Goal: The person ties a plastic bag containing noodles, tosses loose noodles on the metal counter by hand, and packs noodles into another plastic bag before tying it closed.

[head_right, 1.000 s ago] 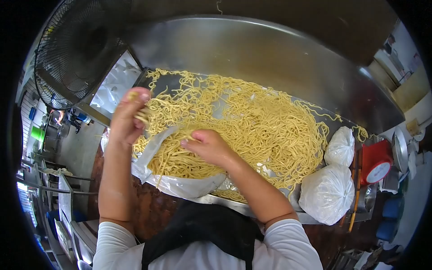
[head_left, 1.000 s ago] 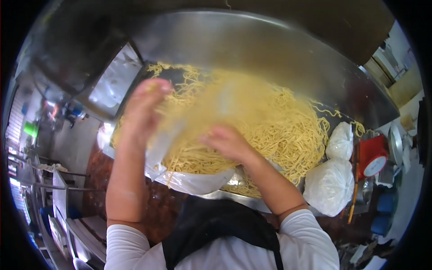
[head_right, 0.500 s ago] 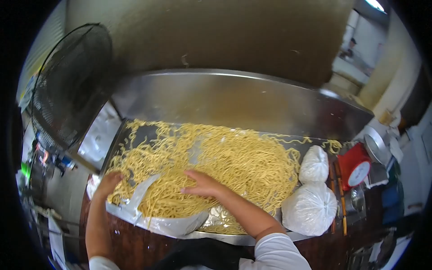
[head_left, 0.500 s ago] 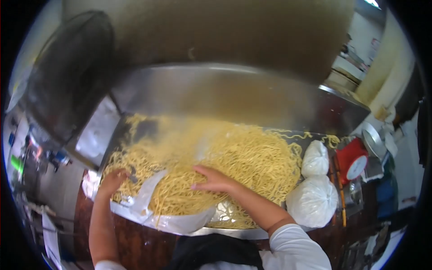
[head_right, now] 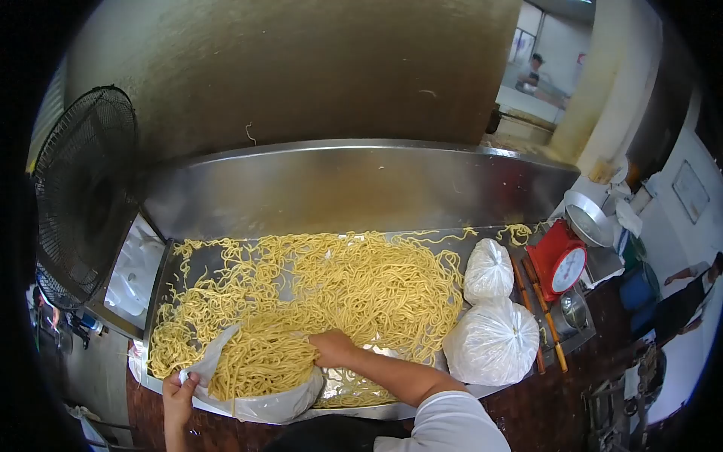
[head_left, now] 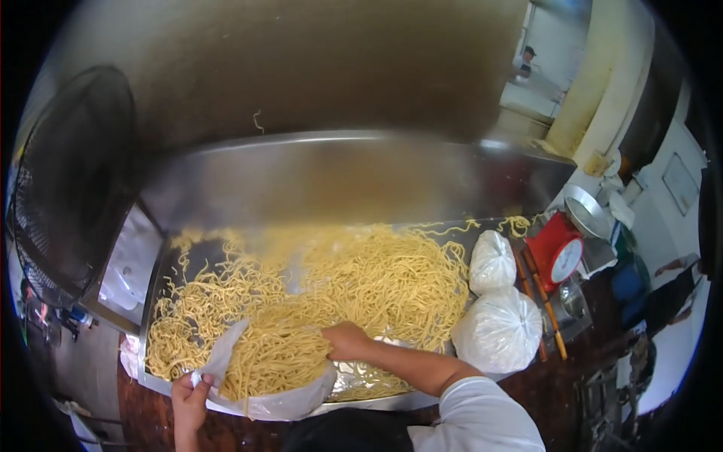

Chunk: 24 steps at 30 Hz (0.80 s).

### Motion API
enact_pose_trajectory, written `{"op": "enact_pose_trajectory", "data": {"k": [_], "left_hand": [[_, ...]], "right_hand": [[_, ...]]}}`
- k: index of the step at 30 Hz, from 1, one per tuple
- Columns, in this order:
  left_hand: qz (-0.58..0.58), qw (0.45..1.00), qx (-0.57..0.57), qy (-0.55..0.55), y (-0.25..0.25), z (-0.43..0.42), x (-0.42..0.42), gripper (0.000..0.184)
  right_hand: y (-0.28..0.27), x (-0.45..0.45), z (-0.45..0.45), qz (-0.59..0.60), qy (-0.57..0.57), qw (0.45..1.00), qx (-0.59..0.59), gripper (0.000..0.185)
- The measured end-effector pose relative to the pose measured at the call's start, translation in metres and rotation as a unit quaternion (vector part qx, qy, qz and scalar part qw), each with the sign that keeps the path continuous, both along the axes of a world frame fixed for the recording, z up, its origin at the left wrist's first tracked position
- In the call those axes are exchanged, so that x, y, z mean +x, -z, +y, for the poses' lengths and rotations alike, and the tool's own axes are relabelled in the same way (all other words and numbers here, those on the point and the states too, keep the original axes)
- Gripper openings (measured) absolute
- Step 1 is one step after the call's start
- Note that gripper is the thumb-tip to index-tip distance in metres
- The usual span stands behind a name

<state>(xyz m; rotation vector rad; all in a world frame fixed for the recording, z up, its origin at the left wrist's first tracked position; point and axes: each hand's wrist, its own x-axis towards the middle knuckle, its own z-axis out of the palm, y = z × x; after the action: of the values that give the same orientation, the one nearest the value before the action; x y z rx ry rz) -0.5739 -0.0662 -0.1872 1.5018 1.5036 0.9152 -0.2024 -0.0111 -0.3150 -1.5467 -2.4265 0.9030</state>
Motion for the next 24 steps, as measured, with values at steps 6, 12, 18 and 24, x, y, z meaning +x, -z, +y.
{"op": "enact_pose_trajectory", "data": {"k": [6,12,18,24], "left_hand": [[-0.414,0.909,-0.033,0.04,-0.054,0.014,0.076,0.034],[-0.378,0.916,0.006,0.138,-0.06,0.04,0.114,0.055],[0.321,0.873,-0.039,0.364,0.019,0.078,0.159,0.078],[0.48,0.775,-0.031,0.409,0.1,0.108,0.207,0.057]], "right_hand": [[-0.07,-0.046,0.03,0.298,0.089,0.95,0.028,0.035],[-0.067,-0.18,0.017,0.415,-0.002,0.908,0.06,0.026],[-0.002,-0.191,-0.028,0.437,-0.001,0.9,-0.013,0.03],[-0.005,-0.14,-0.047,0.381,-0.011,0.923,0.061,0.031]]}}
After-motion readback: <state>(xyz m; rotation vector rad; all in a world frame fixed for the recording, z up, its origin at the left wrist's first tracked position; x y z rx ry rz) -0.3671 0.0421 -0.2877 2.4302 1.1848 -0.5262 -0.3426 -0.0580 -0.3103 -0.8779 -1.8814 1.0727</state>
